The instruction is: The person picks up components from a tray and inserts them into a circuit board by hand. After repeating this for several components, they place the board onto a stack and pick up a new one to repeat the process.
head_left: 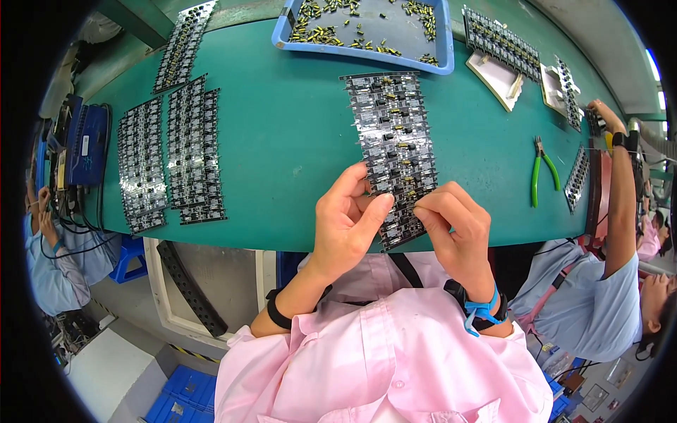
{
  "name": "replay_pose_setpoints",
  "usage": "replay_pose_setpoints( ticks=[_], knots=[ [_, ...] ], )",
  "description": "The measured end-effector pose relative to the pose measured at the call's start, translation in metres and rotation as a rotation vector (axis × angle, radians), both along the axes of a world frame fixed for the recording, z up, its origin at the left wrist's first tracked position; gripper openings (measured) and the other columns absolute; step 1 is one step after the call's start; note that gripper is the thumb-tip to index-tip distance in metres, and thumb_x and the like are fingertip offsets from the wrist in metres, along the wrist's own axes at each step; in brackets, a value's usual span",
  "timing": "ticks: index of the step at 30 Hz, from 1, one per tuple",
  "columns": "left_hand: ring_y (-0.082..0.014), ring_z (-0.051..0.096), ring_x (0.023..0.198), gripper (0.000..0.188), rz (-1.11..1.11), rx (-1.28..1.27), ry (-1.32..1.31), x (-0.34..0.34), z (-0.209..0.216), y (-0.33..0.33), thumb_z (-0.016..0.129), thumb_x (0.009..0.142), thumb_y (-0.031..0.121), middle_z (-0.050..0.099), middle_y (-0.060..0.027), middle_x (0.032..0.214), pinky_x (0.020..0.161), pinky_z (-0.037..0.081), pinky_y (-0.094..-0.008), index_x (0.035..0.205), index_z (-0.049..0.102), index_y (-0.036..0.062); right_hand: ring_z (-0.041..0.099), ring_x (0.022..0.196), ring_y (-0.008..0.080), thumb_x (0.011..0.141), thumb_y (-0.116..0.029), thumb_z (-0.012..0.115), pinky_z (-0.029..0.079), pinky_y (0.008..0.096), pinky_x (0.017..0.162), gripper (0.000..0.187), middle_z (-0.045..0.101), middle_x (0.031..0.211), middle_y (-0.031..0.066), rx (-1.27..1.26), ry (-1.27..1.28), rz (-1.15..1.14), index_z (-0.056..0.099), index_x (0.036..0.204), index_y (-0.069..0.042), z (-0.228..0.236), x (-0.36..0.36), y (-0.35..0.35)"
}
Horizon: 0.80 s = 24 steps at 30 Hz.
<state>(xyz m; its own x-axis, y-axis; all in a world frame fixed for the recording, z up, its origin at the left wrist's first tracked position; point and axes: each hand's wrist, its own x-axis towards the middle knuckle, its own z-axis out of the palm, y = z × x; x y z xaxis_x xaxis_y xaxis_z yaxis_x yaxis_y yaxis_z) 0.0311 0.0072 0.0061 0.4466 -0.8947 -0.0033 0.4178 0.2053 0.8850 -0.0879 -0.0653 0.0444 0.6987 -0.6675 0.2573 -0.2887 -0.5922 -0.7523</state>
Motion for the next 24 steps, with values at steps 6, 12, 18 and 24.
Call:
replay_pose_setpoints(
  ticks=[6,12,18,24],
  knots=[
    [-0.0065,0.05,0.07,0.033,-0.02,0.004,-0.001,0.0007,-0.0005,0.0008,0.049,0.076,-0.001,0.052,-0.0094,0.089,0.053,0.039,-0.016,0.106,0.036,-0.007,0.044,0.047,0.0217,0.064,0.004,0.055,0.034,0.0288,0.041,0.009,0.044,0.062,0.0079,0.001,0.009,0.001,0.049,0.068,-0.001,-0.0002,0.0004,0.001],
    [-0.0056,0.05,0.068,0.033,-0.003,0.011,-0.002,-0.0003,-0.0004,0.0003,0.049,0.076,-0.002,0.052,-0.0088,0.088,0.051,0.038,-0.0157,0.106,0.037,-0.0066,0.041,0.045,0.0112,0.065,0.006,0.054,0.032,0.0221,0.04,0.007,0.044,0.061,0.0058,-0.019,0.025,0.001,0.049,0.068,0.001,-0.0008,0.0006,0.0021],
    [-0.0063,0.05,0.069,0.032,-0.015,0.013,0.004,0.0006,0.0005,0.0008,0.048,0.076,-0.002,0.052,-0.009,0.088,0.052,0.039,-0.0161,0.106,0.037,-0.0064,0.041,0.044,0.0132,0.065,0.006,0.054,0.032,0.023,0.04,0.008,0.044,0.06,0.0066,-0.041,0.033,0.013,0.049,0.068,0.001,-0.0012,0.0013,0.0024],
    [-0.0073,0.051,0.072,0.032,-0.015,-0.005,0.005,0.0002,0.0002,0.0011,0.047,0.076,-0.002,0.051,-0.0094,0.09,0.055,0.04,-0.0167,0.105,0.037,-0.0063,0.041,0.045,0.0159,0.064,0.006,0.054,0.032,0.0248,0.041,0.009,0.043,0.059,0.0074,-0.068,0.116,0.028,0.049,0.067,0.001,-0.0011,0.0009,0.003]
  ],
)
